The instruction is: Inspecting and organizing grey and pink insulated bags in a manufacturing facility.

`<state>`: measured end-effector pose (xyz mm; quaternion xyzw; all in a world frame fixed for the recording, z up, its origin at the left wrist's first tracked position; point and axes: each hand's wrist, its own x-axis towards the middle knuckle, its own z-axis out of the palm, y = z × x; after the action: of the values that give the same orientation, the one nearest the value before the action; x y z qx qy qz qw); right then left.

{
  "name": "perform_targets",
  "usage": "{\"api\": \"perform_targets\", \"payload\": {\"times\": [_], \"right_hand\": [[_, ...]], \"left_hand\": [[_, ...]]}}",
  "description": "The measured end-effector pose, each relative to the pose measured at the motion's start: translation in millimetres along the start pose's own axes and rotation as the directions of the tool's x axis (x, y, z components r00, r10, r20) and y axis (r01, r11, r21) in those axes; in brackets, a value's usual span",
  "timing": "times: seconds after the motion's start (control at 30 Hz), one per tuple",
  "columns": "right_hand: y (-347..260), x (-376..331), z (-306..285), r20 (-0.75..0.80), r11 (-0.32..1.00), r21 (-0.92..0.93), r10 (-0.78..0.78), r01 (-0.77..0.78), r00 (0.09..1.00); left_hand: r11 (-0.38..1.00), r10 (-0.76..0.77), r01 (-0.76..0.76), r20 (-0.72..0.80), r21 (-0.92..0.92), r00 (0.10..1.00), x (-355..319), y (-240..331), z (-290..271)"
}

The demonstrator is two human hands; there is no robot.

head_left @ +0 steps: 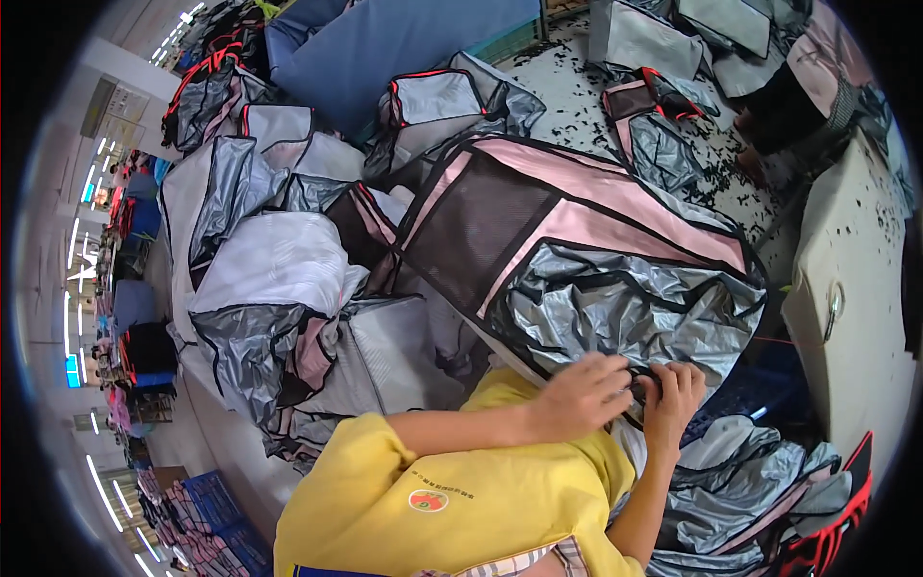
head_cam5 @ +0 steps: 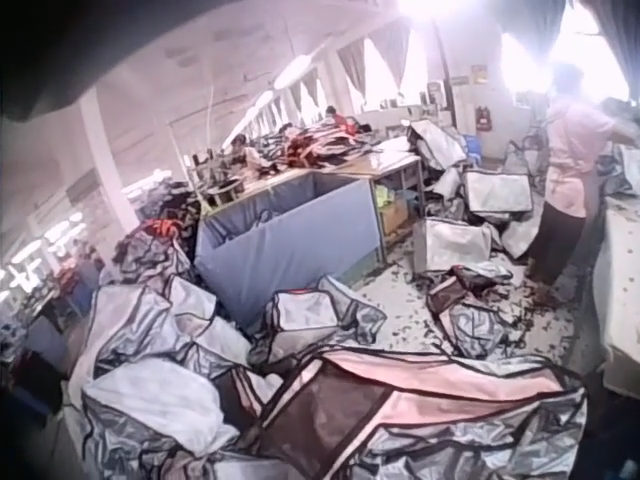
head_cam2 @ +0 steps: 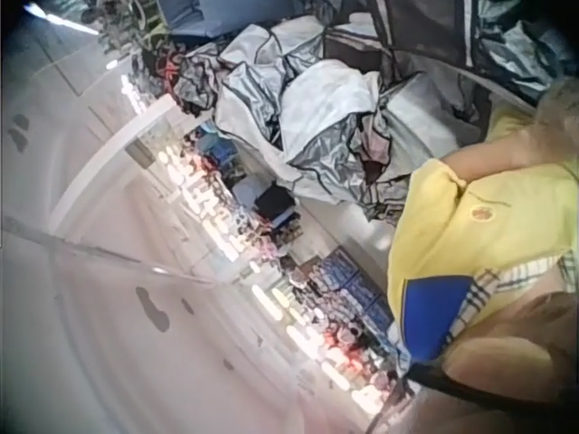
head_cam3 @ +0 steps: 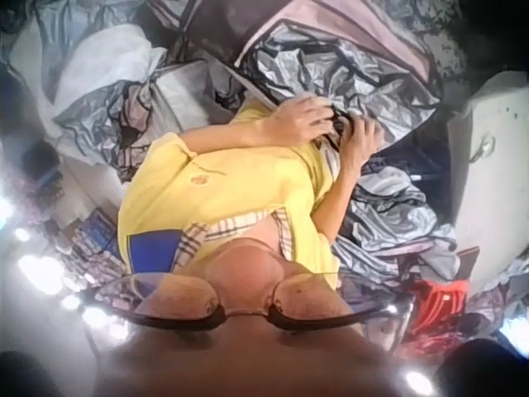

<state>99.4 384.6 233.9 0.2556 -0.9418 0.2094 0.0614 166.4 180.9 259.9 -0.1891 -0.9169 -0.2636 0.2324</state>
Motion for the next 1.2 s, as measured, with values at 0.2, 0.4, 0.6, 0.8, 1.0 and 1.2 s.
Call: {"api": "perform_targets", "payload": {"times": [0.2, 0.4, 0.6, 0.8, 1.0, 1.2], "right_hand": [[8.3, -17.8, 10.2, -0.212, 0.992, 0.114, -0.019, 0.044, 0.977], [16.9, -43.2, -6.3, -0.385, 0.980, 0.176, -0.023, 0.098, 0.922], [25.8, -70.4, -31.4, -0.438, 0.974, 0.218, 0.045, 0.057, 0.898], [48.9, -104.9, -51.6, -0.379, 0.989, 0.145, 0.014, 0.044, 0.925], [42.9, -138.0, -45.6, -0.187, 0.987, 0.137, 0.106, -0.081, 0.977], [21.1, -155.7, -39.8, -0.210, 0.967, 0.243, 0.133, -0.080, 0.969]], "left_hand": [[0.847, -0.532, 0.532, -0.050, -0.013, 0.845, -7.5, -106.9, -74.1], [0.829, -0.511, 0.557, 0.467, 0.045, 0.722, -3.8, -124.3, -93.8], [0.845, -0.457, 0.525, 0.649, 0.102, 0.609, -1.1, -111.2, -97.5], [0.762, -0.643, 0.647, 0.152, 0.026, 0.751, -17.3, -81.9, -124.8], [0.635, -0.767, 0.769, 0.180, 0.073, 0.616, -42.6, -56.4, -132.2], [0.788, -0.614, 0.524, 0.482, 0.325, 0.625, -1.9, -50.5, -169.8]]}}
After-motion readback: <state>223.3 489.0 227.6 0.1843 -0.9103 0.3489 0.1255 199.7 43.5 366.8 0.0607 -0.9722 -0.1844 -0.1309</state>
